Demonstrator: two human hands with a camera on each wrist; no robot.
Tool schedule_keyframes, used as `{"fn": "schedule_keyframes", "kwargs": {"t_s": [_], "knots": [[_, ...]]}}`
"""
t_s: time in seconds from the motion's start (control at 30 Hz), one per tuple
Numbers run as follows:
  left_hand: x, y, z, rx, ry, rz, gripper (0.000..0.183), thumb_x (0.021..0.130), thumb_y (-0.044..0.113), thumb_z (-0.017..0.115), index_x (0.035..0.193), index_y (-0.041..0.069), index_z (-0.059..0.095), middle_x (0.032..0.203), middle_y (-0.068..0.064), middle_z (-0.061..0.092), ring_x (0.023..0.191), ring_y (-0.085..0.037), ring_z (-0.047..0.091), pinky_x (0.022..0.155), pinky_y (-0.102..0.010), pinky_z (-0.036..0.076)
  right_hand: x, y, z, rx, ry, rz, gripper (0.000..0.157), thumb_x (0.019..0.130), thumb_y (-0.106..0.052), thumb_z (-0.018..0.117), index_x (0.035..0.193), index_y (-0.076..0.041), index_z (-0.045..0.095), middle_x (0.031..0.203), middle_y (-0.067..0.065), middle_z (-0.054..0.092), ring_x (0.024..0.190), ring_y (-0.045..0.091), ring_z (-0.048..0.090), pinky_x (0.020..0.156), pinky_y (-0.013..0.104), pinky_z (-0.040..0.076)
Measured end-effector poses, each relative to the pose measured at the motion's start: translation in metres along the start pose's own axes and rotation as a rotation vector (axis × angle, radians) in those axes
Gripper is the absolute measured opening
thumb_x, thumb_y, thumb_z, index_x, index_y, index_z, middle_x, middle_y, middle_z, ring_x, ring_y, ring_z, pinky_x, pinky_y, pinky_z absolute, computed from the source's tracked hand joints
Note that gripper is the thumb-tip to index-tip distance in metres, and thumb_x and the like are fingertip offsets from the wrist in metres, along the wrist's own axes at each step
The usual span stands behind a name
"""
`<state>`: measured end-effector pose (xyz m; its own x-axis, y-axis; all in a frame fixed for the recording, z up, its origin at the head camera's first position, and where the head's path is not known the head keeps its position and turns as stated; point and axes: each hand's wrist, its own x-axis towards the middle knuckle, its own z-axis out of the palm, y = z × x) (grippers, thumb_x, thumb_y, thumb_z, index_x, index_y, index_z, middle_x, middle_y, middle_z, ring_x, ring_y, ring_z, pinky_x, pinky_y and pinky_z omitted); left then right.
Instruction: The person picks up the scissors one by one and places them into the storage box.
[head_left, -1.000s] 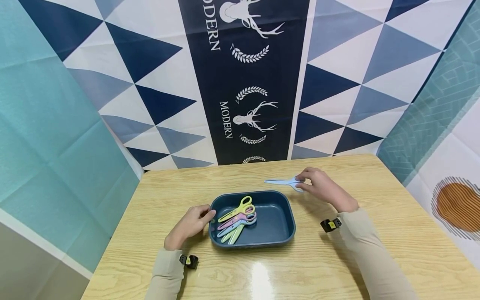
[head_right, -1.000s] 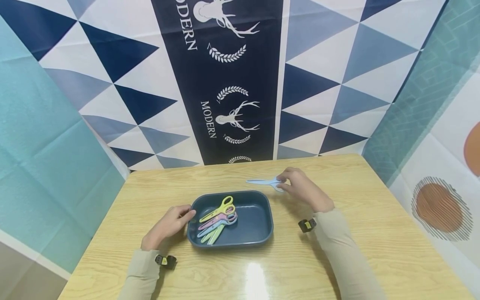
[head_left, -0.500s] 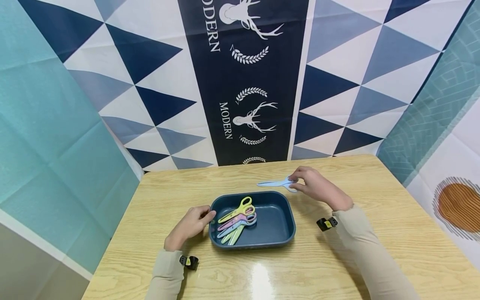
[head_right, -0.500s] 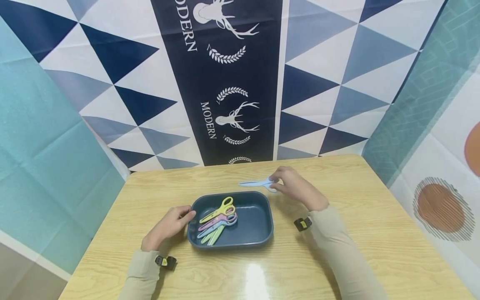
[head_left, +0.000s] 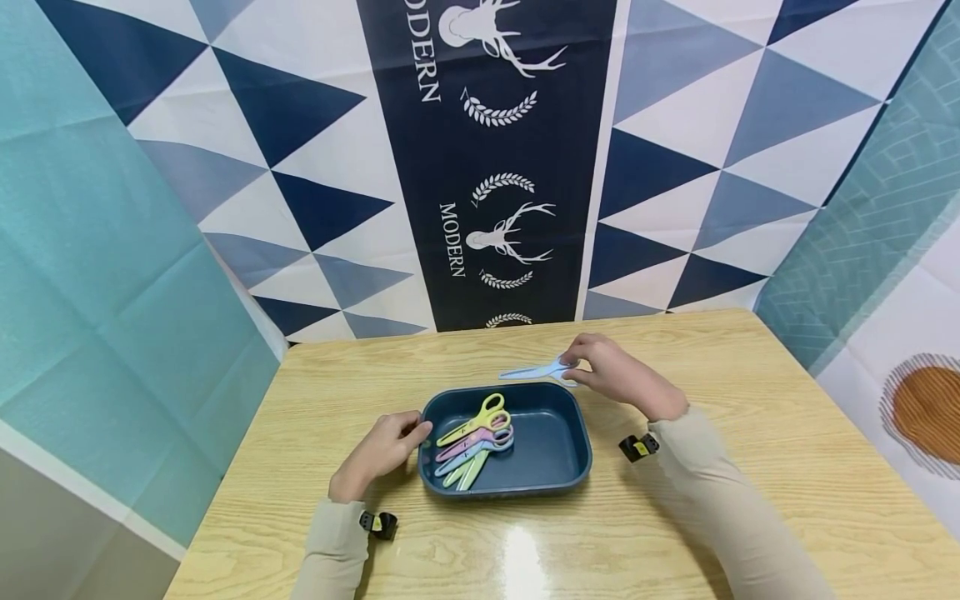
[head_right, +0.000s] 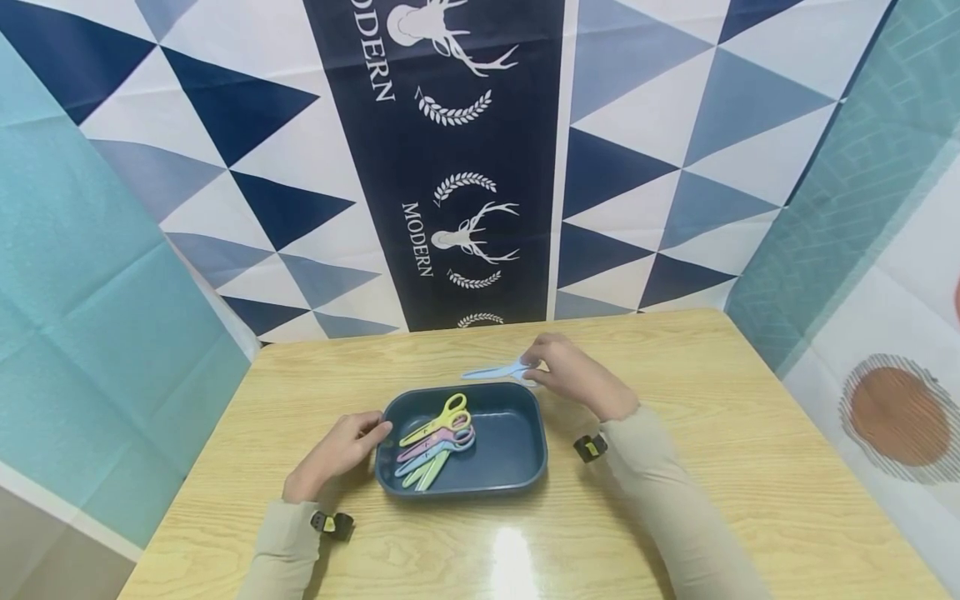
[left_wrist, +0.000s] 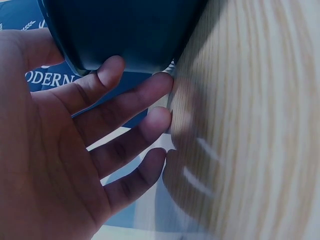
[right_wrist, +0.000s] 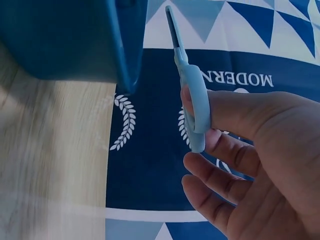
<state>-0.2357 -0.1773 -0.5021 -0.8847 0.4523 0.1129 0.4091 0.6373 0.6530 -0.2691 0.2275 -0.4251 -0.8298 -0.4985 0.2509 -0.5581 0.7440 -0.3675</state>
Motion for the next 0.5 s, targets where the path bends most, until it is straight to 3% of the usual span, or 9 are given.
{"fn": "schedule_keyframes", "kwargs": {"t_s": [0.5], "knots": [[0.000, -0.003, 0.003, 0.007, 0.012, 0.014, 0.041, 0.109, 0.037, 0.052, 0.074, 0.015, 0.047, 0.064, 0.006, 0.038, 0.053, -0.007, 0.037, 0.058, -0.024, 0.034, 0.007, -0.019, 0.005, -0.032, -0.006, -0.076, 0.016, 0.094, -0.014, 0.076, 0.106, -0.004, 0.078, 0.105, 0.009, 0.069, 0.101, 0.028, 0.065, 0.089, 0.045, 0.055]]}}
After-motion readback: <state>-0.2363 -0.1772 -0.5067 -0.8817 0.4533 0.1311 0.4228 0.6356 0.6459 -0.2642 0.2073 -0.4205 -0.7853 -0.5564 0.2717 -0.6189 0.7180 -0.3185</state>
